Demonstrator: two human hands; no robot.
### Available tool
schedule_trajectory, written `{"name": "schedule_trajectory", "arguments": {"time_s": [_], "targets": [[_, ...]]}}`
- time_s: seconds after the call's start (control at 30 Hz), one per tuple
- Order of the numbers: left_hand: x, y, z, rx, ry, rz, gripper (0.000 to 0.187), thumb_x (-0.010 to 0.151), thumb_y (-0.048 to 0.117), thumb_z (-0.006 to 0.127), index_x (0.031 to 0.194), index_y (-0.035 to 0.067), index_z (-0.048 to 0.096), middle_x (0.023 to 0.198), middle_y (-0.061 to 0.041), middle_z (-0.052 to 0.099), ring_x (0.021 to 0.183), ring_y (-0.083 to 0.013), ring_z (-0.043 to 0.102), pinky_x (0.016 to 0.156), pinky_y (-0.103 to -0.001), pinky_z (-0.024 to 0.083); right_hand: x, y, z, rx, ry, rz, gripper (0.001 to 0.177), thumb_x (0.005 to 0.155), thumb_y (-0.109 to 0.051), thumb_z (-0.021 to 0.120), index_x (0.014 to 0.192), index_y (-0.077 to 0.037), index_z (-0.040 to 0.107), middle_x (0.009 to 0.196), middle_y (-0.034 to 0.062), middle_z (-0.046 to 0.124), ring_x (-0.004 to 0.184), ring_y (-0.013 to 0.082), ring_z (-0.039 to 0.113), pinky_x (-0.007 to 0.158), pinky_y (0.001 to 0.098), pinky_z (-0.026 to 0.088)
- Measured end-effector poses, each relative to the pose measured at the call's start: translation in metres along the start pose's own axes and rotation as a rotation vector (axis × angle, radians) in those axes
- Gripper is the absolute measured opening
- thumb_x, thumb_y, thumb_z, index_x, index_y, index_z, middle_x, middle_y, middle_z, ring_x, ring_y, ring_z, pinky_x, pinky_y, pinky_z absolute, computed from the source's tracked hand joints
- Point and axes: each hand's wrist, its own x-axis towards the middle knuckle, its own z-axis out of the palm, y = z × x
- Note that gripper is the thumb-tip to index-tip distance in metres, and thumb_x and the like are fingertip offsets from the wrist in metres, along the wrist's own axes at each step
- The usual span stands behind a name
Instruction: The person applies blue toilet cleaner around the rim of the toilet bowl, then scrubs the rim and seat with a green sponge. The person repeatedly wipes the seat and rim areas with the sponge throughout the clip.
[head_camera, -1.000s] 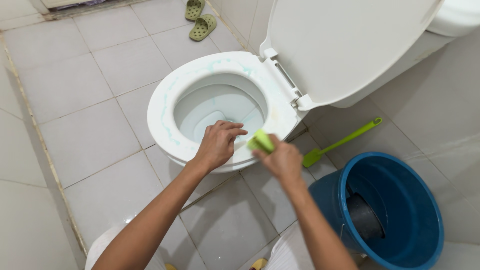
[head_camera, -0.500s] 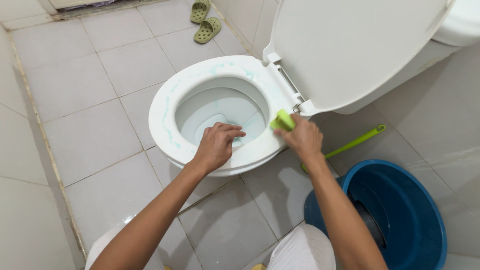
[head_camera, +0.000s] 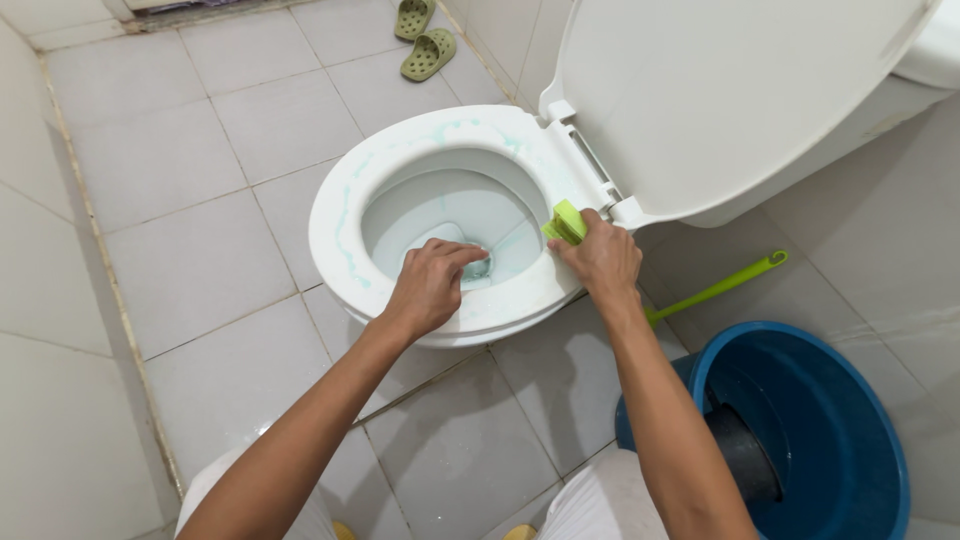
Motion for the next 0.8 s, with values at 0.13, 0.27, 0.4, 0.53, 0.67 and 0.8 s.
{"name": "schedule_trajectory", "arguments": {"time_s": [0.13, 0.27, 0.4, 0.53, 0.67, 0.8], "targets": [[-0.005, 0.003, 0.000, -0.010, -0.012, 0.026, 0.056, 0.078, -0.013, 0.052, 0.125, 0.011, 0.072, 0.123, -0.007, 0.074, 0.117, -0.0275, 0.061, 0.096, -0.043, 0.045, -0.022, -0.012, -0.004, 0.033, -0.068, 0.017, 0.061, 0.073, -0.050, 0.086, 0.119, -0.012, 0.072, 0.094, 0.0196, 0.076, 0.087, 0.0374, 0.075, 0.076, 0.0522, 0.059], [-0.012, 0.010, 0.006, -0.048, 0.046, 0.152, 0.062, 0.078, -0.013, 0.053, 0.135, 0.009, 0.065, 0.132, -0.011, 0.069, 0.119, -0.0283, 0.059, 0.099, -0.044, 0.042, -0.052, -0.031, -0.003, 0.042, -0.141, 0.003, 0.061, 0.075, -0.052, 0.085, 0.121, -0.015, 0.071, 0.091, 0.0197, 0.077, 0.086, 0.0362, 0.076, 0.074, 0.0515, 0.059], [-0.015, 0.018, 0.011, -0.062, 0.058, 0.207, 0.068, 0.074, -0.016, 0.054, 0.136, 0.010, 0.065, 0.140, -0.011, 0.065, 0.120, -0.0278, 0.059, 0.099, -0.043, 0.042, -0.081, -0.057, 0.003, 0.074, -0.161, -0.065, 0.067, 0.072, -0.057, 0.084, 0.124, -0.016, 0.070, 0.083, 0.0173, 0.076, 0.079, 0.0336, 0.076, 0.071, 0.0486, 0.059], [-0.012, 0.008, -0.003, -0.002, 0.009, 0.234, 0.055, 0.069, 0.000, 0.077, 0.122, 0.011, 0.071, 0.123, -0.009, 0.072, 0.116, -0.0273, 0.063, 0.101, -0.045, 0.045, -0.096, -0.084, 0.011, 0.106, -0.202, -0.135, 0.069, 0.070, -0.058, 0.084, 0.124, -0.017, 0.071, 0.075, 0.0146, 0.075, 0.072, 0.0319, 0.076, 0.067, 0.0460, 0.060], [-0.023, -0.015, -0.041, -0.014, -0.045, 0.209, 0.046, 0.071, -0.001, 0.077, 0.116, 0.011, 0.076, 0.114, -0.009, 0.075, 0.104, -0.0281, 0.070, 0.091, -0.040, 0.058, -0.101, -0.113, 0.019, 0.162, -0.288, -0.180, 0.072, 0.067, -0.056, 0.086, 0.126, -0.019, 0.069, 0.071, 0.0120, 0.075, 0.068, 0.0301, 0.076, 0.065, 0.0438, 0.060], [-0.036, -0.021, -0.064, -0.017, -0.020, 0.189, 0.039, 0.076, -0.003, 0.073, 0.113, 0.008, 0.078, 0.113, -0.010, 0.075, 0.100, -0.0306, 0.072, 0.084, -0.039, 0.060, -0.104, -0.127, 0.021, 0.189, -0.261, -0.270, 0.067, 0.068, -0.056, 0.087, 0.121, -0.019, 0.073, 0.073, 0.0095, 0.076, 0.072, 0.0292, 0.075, 0.066, 0.0436, 0.058]]}}
